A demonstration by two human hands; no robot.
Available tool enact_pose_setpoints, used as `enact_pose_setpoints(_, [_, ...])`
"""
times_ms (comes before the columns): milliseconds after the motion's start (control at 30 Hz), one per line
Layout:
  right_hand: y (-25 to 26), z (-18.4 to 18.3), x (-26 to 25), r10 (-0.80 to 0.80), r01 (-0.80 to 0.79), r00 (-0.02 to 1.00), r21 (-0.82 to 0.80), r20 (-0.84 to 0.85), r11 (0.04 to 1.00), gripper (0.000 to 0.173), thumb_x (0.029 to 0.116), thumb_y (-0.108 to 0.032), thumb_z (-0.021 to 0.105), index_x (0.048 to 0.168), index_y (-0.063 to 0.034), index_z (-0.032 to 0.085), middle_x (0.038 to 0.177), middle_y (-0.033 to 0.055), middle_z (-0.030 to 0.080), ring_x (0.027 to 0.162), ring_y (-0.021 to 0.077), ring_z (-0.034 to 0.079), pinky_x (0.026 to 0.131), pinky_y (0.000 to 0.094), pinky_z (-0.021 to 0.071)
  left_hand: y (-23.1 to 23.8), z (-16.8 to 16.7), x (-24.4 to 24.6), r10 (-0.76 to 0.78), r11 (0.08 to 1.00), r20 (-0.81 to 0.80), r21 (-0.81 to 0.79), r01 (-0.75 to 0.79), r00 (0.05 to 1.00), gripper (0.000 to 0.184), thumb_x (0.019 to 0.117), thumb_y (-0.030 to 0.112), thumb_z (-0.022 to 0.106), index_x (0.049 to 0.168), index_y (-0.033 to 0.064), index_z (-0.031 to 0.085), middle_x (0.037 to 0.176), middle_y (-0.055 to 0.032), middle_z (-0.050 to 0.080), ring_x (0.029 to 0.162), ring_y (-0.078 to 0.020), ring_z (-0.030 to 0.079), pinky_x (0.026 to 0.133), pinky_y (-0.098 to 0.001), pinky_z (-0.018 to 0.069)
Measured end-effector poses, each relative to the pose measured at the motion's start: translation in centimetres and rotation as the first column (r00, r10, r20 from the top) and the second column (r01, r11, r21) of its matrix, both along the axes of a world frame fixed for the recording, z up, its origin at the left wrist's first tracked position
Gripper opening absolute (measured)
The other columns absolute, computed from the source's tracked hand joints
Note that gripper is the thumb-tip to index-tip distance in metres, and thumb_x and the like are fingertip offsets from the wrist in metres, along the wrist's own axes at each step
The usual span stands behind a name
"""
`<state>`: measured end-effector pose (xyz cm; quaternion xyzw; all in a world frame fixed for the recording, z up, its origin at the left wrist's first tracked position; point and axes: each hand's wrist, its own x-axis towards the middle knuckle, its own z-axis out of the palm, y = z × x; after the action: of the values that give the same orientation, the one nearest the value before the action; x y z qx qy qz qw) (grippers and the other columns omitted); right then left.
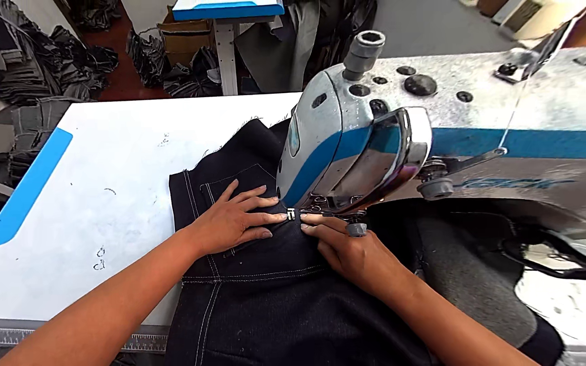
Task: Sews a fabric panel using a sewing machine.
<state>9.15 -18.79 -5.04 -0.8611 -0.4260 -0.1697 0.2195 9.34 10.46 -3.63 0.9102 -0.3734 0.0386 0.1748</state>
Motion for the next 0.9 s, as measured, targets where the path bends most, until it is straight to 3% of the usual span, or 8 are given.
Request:
enact_pose_setpoints(200, [0.2, -0.1, 0.5, -0.024, 0.024, 1.0, -0.002, 0.014, 1.0, 0.029, 0.0888, -0.009, 0.053, 0.104, -0.0072, 0.079, 0.105, 0.0099, 0.077, 0.092, 0.0235, 0.075, 0.073, 0.037, 0.0612, -0.1, -0.2, 0.4, 0.015, 1.0, 0.029, -0.02, -0.015, 0.999, 0.042, 0.1047, 0.049, 0.045, 0.135, 0.0303, 0.068, 0.143, -0.003, 0.062, 0.146, -0.0311, 0.044, 0.116, -0.073, 0.0201])
enact_pose_setpoints(433, [0.1, -0.1, 0.7, -0.002, 0.002, 1.0, 0.02, 0.016, 1.0, 0.029, 0.0885, -0.008, 0.054, 0.102, -0.0063, 0.079, 0.104, 0.0103, 0.076, 0.091, 0.0232, 0.075, 0.073, 0.0353, 0.0608, -0.2, -0.2, 0.2, 0.023, 1.0, 0.044, -0.008, -0.023, 0.999, 0.041, 0.1052, 0.047, 0.045, 0.135, 0.0307, 0.068, 0.143, -0.0037, 0.062, 0.145, -0.0315, 0.045, 0.116, -0.0731, 0.0206])
enact_pose_setpoints(500, [-0.7, 1.1, -0.4, -0.03, 0.025, 0.997, 0.082, 0.068, 0.996, 0.025, 0.0901, -0.007, 0.055, 0.1, -0.0064, 0.079, 0.105, 0.0098, 0.075, 0.101, 0.0234, 0.073, 0.087, 0.0357, 0.0596, -0.2, 0.1, 0.1, 0.021, 1.0, 0.026, 0.003, -0.021, 0.999, 0.041, 0.106, 0.044, 0.044, 0.136, 0.029, 0.067, 0.144, -0.0038, 0.061, 0.145, -0.0324, 0.045, 0.116, -0.0733, 0.0203])
enact_pose_setpoints(567, [-2.6, 3.2, -3.6, -0.179, 0.172, 0.983, 0.143, 0.036, 0.975, 0.025, 0.097, -0.015, 0.055, 0.108, -0.0071, 0.077, 0.124, 0.0123, 0.071, 0.127, 0.0303, 0.062, 0.112, 0.0509, 0.0457, 0.3, 0.6, 0.7, -0.039, 0.997, 0.038, 0.07, 0.037, 0.998, 0.041, 0.1072, 0.043, 0.042, 0.139, 0.0303, 0.065, 0.145, -0.0022, 0.06, 0.144, -0.0317, 0.046, 0.114, -0.0718, 0.026])
enact_pose_setpoints(600, [-4.0, 3.8, -5.7, -0.283, 0.283, 0.959, 0.134, -0.019, 0.95, 0.032, 0.0986, -0.029, 0.057, 0.116, -0.0092, 0.075, 0.137, 0.0156, 0.065, 0.137, 0.0369, 0.053, 0.116, 0.061, 0.0375, 0.7, 1.2, 1.3, -0.091, 0.986, 0.056, 0.146, 0.082, 0.994, 0.042, 0.1077, 0.044, 0.039, 0.141, 0.0329, 0.063, 0.146, -0.0008, 0.06, 0.144, -0.0307, 0.047, 0.112, -0.069, 0.0312])
enact_pose_setpoints(700, [-6.9, 2.9, -10.8, -0.447, 0.459, 0.86, -0.008, -0.247, 0.888, 0.07, 0.0921, -0.055, 0.061, 0.141, -0.005, 0.059, 0.153, 0.0357, 0.041, 0.141, 0.0614, 0.036, 0.106, 0.081, 0.0276, 1.1, 2.5, 3.6, -0.328, 0.911, 0.166, 0.316, 0.265, 0.93, 0.045, 0.1072, 0.048, 0.038, 0.141, 0.0292, 0.062, 0.136, -0.008, 0.065, 0.135, -0.033, 0.053, 0.107, -0.0595, 0.0389])
enact_pose_setpoints(800, [-6.6, -0.7, -11.0, -0.473, 0.481, 0.868, 0.017, -0.153, 0.877, 0.056, 0.0893, -0.033, 0.054, 0.13, 0.0038, 0.062, 0.143, 0.0325, 0.055, 0.135, 0.0583, 0.047, 0.104, 0.0787, 0.0314, 1.1, 1.8, 4.9, -0.474, 0.864, 0.258, 0.323, 0.387, 0.842, 0.051, 0.108, 0.046, 0.033, 0.138, 0.0185, 0.064, 0.131, -0.0154, 0.065, 0.136, -0.0352, 0.052, 0.117, -0.0606, 0.0286])
enact_pose_setpoints(900, [-6.9, -1.1, -6.1, -0.367, 0.373, 0.927, 0.069, -0.077, 0.925, 0.034, 0.0839, -0.005, 0.053, 0.111, 0.0111, 0.066, 0.128, 0.0289, 0.066, 0.125, 0.0489, 0.061, 0.102, 0.0676, 0.0468, 0.5, 0.2, 2.1, -0.276, 0.954, 0.199, 0.174, 0.243, 0.94, 0.054, 0.1055, 0.048, 0.038, 0.138, 0.0122, 0.063, 0.141, -0.0141, 0.061, 0.142, -0.0339, 0.049, 0.117, -0.0663, 0.0282])
